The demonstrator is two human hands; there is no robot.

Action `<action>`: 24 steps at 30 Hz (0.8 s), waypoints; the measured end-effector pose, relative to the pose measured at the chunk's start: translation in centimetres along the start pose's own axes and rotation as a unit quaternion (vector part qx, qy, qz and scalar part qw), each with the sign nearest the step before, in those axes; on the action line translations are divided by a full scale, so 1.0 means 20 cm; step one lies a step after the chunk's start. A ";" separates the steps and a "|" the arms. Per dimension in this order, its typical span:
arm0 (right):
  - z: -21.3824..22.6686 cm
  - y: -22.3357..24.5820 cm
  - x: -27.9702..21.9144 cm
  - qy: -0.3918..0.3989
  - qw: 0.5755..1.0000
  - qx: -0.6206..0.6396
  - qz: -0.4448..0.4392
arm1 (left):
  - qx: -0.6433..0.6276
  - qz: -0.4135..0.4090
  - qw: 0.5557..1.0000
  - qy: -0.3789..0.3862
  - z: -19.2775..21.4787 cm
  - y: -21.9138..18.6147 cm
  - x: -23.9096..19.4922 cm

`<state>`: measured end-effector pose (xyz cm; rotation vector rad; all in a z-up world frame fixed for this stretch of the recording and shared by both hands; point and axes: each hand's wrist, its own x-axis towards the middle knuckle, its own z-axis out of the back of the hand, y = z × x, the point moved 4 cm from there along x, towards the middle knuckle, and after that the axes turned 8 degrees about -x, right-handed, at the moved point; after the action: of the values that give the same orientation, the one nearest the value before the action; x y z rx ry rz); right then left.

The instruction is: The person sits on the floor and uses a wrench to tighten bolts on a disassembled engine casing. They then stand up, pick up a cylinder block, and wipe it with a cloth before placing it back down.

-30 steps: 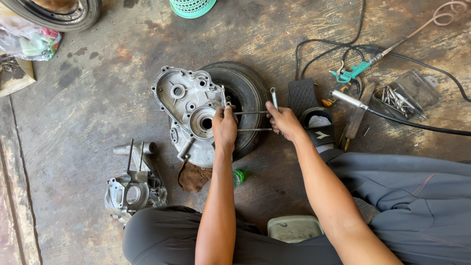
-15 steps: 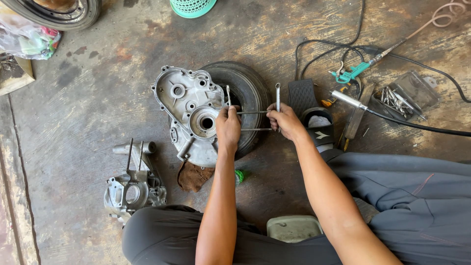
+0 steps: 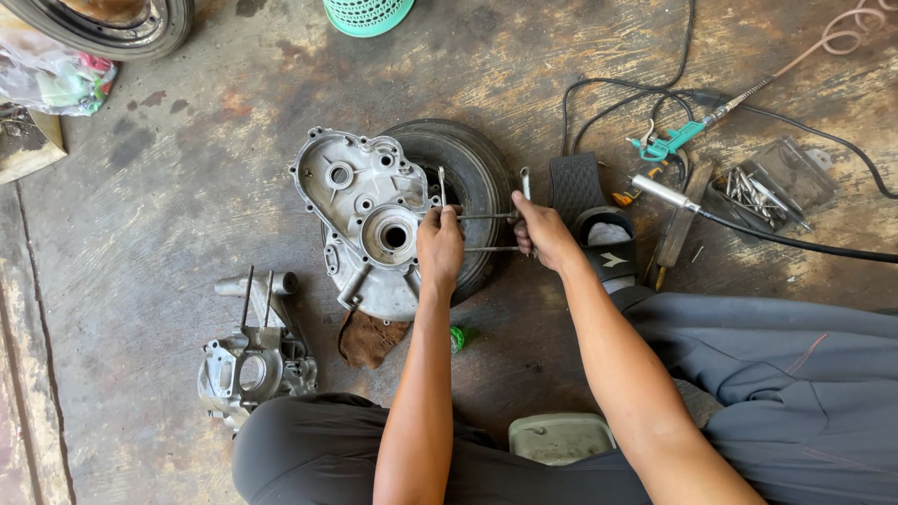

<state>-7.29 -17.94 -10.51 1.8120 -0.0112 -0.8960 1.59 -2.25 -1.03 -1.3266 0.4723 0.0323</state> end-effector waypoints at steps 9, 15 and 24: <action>0.04 -0.11 0.14 0.015 0.999 0.020 0.031 | -0.004 0.000 1.000 0.001 0.00 0.02 0.00; 0.03 -0.11 0.11 -0.001 1.000 -0.021 0.004 | -0.011 -0.003 1.000 -0.001 0.00 0.00 0.00; 0.02 -0.08 0.06 -0.017 0.999 -0.046 -0.009 | 0.001 0.005 1.000 -0.015 0.02 0.04 0.04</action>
<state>-7.28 -18.07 -12.53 1.7140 0.0234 -0.9254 2.11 -1.93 -1.93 -1.3196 0.4546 0.0598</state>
